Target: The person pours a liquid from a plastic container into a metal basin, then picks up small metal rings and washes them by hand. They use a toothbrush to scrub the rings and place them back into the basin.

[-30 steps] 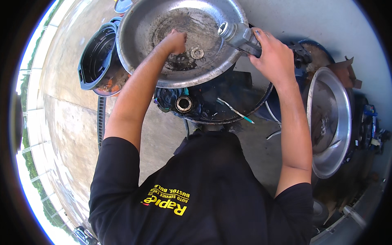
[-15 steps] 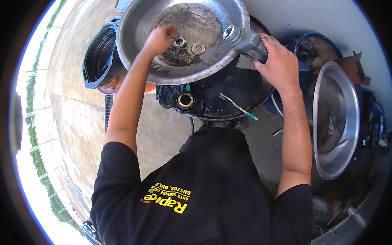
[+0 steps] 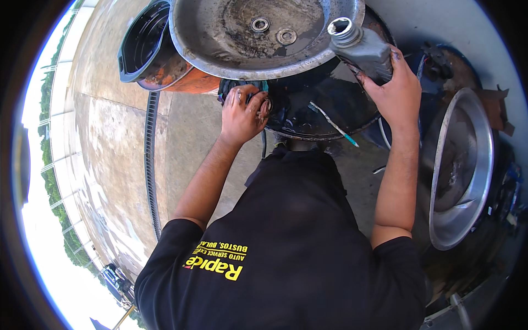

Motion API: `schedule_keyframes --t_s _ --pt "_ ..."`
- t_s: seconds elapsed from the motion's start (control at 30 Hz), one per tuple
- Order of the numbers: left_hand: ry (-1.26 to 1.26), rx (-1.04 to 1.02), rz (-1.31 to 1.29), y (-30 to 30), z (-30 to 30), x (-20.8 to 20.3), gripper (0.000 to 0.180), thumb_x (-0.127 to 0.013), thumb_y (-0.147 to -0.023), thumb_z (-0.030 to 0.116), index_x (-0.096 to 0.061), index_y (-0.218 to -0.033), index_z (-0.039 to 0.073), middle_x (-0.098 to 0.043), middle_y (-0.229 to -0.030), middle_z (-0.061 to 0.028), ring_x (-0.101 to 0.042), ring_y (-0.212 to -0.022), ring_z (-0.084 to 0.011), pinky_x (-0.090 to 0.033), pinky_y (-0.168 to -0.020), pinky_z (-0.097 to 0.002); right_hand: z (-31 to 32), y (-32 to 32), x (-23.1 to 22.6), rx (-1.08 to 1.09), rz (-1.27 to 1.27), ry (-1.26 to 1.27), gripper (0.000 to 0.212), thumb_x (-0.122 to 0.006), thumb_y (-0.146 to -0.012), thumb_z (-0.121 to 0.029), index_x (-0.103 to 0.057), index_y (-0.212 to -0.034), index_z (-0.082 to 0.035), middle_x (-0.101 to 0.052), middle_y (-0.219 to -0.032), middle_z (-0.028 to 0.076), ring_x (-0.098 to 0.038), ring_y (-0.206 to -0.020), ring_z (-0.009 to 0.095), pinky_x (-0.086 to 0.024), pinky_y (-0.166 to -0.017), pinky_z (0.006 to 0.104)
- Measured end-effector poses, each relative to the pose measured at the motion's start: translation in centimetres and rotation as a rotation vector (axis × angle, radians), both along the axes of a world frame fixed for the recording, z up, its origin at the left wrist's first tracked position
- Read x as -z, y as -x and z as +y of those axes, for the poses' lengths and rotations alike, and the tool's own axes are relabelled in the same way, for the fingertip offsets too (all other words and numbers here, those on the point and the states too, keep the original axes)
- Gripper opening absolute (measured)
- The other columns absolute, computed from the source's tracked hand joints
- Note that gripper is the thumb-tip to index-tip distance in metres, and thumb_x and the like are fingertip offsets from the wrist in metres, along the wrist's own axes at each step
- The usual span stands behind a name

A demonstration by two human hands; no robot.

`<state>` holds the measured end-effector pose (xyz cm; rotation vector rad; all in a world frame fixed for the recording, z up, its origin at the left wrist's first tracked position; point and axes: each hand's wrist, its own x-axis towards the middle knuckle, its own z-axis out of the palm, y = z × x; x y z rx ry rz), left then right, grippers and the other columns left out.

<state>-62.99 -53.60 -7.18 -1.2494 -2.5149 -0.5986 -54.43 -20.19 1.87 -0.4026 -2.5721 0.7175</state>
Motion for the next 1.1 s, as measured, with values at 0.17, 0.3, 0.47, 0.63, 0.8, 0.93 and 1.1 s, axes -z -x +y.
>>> schedule_keyframes --t_s 0.17,0.3,0.47,0.63,0.8,0.93,1.1 --pt "0.320 -0.199 -0.186 -0.9 0.2 2.0 0.053 -0.081 -0.082 0.028 -0.064 -0.128 0.008 -0.059 -0.125 -0.0163 -0.057 -0.121 -0.0355 -0.052 -0.097 -0.0470 -0.6 -0.6 0.4 -0.173 0.098 0.170 0.062 -0.092 -0.075 -0.017 -0.063 -0.128 -0.003 -0.077 -0.111 0.018 -0.076 -0.103 0.033 -0.058 -0.090 0.0390" --pt "0.465 -0.288 -0.331 -0.4 1.3 2.3 0.063 -0.085 -0.077 0.033 -0.062 -0.128 0.003 -0.059 -0.125 -0.0198 -0.057 -0.122 -0.0369 -0.051 -0.101 -0.0475 0.4 -1.1 -0.3 -0.011 0.134 0.182 0.058 -0.092 -0.076 -0.017 -0.063 -0.124 0.000 -0.077 -0.110 0.018 -0.077 -0.100 0.028 -0.058 -0.089 0.0370" --pt "0.513 -0.313 -0.454 0.3 2.4 0.9 0.077 -0.092 -0.070 0.030 -0.060 -0.135 0.003 -0.058 -0.127 -0.0229 -0.056 -0.124 -0.0410 -0.052 -0.104 -0.0502 -0.2 -0.9 0.5 -0.144 0.120 0.245 0.062 -0.092 -0.075 -0.015 -0.062 -0.127 -0.001 -0.077 -0.112 0.018 -0.076 -0.102 0.026 -0.057 -0.091 0.0376" --pt "0.363 -0.218 -0.401 -0.9 1.8 -3.0 0.076 -0.094 -0.064 0.026 -0.064 -0.131 0.003 -0.059 -0.124 -0.0194 -0.057 -0.120 -0.0390 -0.052 -0.103 -0.0483 2.2 -2.0 0.0 0.040 0.102 0.163 0.060 -0.090 -0.075 -0.013 -0.063 -0.127 -0.001 -0.075 -0.114 0.019 -0.075 -0.106 0.031 -0.056 -0.093 0.0375" --pt "-0.015 -0.099 -0.396 0.3 4.0 -9.1 0.070 -0.092 -0.065 0.020 -0.067 -0.128 0.002 -0.062 -0.117 -0.0150 -0.059 -0.113 -0.0375 -0.051 -0.103 -0.0442 2.2 -1.3 -1.7 0.025 0.117 -0.052 0.060 -0.089 -0.074 -0.016 -0.065 -0.128 -0.008 -0.075 -0.118 0.014 -0.073 -0.108 0.034 -0.057 -0.092 0.0390" --pt "-0.792 -0.087 -1.571 7.2 7.8 -6.9 0.037 -0.077 -0.088 0.026 -0.068 -0.119 0.009 -0.065 -0.104 -0.0099 -0.067 -0.099 -0.0272 -0.060 -0.084 -0.0421 1.3 1.1 -4.9 -0.058 0.140 -0.352 0.061 -0.088 -0.073 -0.017 -0.066 -0.130 -0.012 -0.073 -0.123 0.010 -0.071 -0.110 0.032 -0.058 -0.092 0.0402" --pt "-1.127 -0.214 -1.828 12.4 12.9 -4.0 0.029 -0.074 -0.097 0.036 -0.062 -0.102 0.010 -0.067 -0.092 -0.0058 -0.070 -0.081 -0.0215 -0.063 -0.073 -0.0370 1.4 5.2 -7.4 -0.314 0.040 -0.722 0.063 -0.084 -0.076 -0.014 -0.063 -0.135 -0.018 -0.067 -0.130 0.007 -0.068 -0.113 0.029 -0.056 -0.090 0.0422"
